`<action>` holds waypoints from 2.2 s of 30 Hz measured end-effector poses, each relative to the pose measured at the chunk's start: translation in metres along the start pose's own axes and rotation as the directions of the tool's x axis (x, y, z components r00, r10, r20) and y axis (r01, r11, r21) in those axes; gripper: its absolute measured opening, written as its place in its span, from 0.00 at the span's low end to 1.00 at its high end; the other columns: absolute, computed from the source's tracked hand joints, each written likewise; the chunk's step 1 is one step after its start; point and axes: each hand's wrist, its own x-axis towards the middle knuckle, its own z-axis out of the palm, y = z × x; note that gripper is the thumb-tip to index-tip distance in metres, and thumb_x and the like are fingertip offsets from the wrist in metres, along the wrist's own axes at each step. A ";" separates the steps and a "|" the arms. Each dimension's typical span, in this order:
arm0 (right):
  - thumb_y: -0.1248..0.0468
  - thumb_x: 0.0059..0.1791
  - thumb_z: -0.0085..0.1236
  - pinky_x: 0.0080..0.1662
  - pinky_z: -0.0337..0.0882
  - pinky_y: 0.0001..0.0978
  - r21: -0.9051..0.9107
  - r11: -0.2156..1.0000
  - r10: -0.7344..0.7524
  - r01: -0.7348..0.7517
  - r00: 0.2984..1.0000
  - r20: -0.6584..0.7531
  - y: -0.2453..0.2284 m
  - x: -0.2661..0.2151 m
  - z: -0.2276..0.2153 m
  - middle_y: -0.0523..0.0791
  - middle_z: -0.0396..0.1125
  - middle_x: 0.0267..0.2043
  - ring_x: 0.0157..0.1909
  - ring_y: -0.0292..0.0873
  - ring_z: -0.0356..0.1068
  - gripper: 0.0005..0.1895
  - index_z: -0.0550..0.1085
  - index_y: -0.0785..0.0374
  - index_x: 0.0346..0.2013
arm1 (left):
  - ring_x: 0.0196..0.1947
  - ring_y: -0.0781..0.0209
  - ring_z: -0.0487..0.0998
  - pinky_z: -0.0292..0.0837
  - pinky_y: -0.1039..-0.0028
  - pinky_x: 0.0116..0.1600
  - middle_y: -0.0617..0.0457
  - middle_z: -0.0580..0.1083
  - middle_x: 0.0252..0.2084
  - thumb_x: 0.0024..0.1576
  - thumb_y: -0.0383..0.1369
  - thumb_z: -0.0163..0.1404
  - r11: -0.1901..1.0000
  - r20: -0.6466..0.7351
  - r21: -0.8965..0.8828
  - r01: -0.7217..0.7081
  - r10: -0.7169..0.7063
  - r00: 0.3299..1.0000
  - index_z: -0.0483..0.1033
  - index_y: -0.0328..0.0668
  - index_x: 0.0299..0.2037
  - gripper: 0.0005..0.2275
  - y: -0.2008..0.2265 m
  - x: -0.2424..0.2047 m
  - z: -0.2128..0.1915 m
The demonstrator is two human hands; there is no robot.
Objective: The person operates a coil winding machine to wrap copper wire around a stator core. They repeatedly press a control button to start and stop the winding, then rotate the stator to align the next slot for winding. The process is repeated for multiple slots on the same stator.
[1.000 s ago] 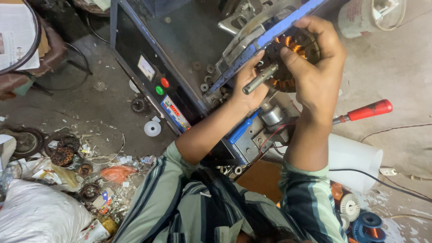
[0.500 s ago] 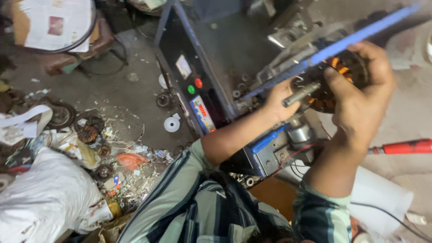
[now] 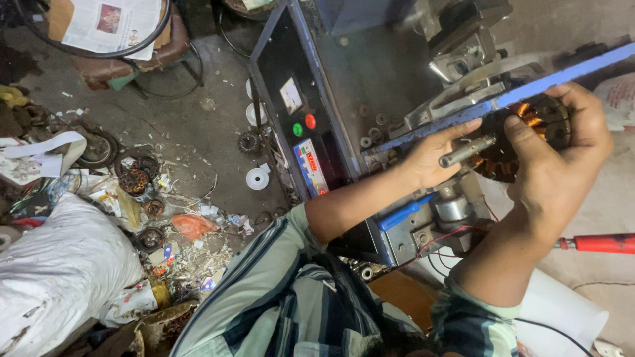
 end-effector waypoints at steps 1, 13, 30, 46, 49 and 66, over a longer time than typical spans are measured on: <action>0.82 0.51 0.61 0.55 0.70 0.24 0.001 1.000 0.007 -0.007 1.000 -0.008 -0.003 -0.002 -0.001 0.42 0.70 0.48 0.47 0.33 0.69 0.19 0.70 0.67 0.55 | 0.54 0.58 0.76 0.72 0.66 0.60 0.52 0.77 0.52 0.65 0.31 0.57 0.998 0.005 -0.030 0.061 -0.061 0.998 0.75 0.41 0.55 0.11 0.000 -0.001 0.001; 0.81 0.53 0.61 0.60 0.71 0.26 0.034 0.999 -0.013 0.012 0.999 0.036 0.002 -0.001 -0.004 0.43 0.71 0.51 0.54 0.36 0.71 0.19 0.70 0.67 0.57 | 0.57 0.52 0.74 0.67 0.58 0.66 0.48 0.75 0.56 0.57 0.40 0.63 0.987 0.129 -0.086 0.134 -0.122 0.984 0.73 0.40 0.60 0.23 0.016 -0.015 0.023; 0.81 0.50 0.59 0.63 0.72 0.29 0.063 0.998 0.005 -0.007 1.000 0.022 -0.001 -0.001 -0.002 0.43 0.70 0.52 0.55 0.37 0.72 0.21 0.70 0.68 0.55 | 0.58 0.56 0.72 0.66 0.61 0.67 0.51 0.73 0.57 0.60 0.37 0.63 0.997 0.083 -0.048 0.063 -0.059 0.995 0.73 0.43 0.61 0.21 0.023 -0.025 0.041; 0.83 0.54 0.60 0.60 0.70 0.27 0.099 0.995 -0.008 0.004 0.999 0.038 0.013 -0.003 -0.007 0.43 0.70 0.51 0.53 0.36 0.70 0.19 0.70 0.68 0.57 | 0.56 0.54 0.76 0.69 0.60 0.63 0.47 0.76 0.56 0.67 0.34 0.53 0.985 0.082 -0.166 -0.047 0.062 0.995 0.74 0.37 0.60 0.14 0.012 -0.014 0.021; 0.82 0.51 0.60 0.57 0.69 0.27 0.049 0.999 0.006 -0.006 1.000 0.008 0.011 -0.001 -0.005 0.43 0.70 0.50 0.51 0.36 0.69 0.20 0.71 0.68 0.56 | 0.52 0.52 0.77 0.72 0.62 0.60 0.46 0.76 0.56 0.63 0.31 0.52 0.988 0.063 0.114 -0.102 0.096 0.993 0.73 0.36 0.60 0.16 -0.003 -0.005 -0.004; 0.80 0.50 0.61 0.54 0.72 0.25 0.040 0.999 0.025 -0.024 0.999 -0.027 0.007 -0.003 -0.004 0.43 0.70 0.49 0.47 0.34 0.70 0.20 0.71 0.66 0.55 | 0.55 0.56 0.78 0.69 0.64 0.65 0.50 0.79 0.54 0.70 0.37 0.51 0.985 0.205 -0.173 -0.013 0.049 0.978 0.77 0.37 0.53 0.11 -0.011 0.020 -0.004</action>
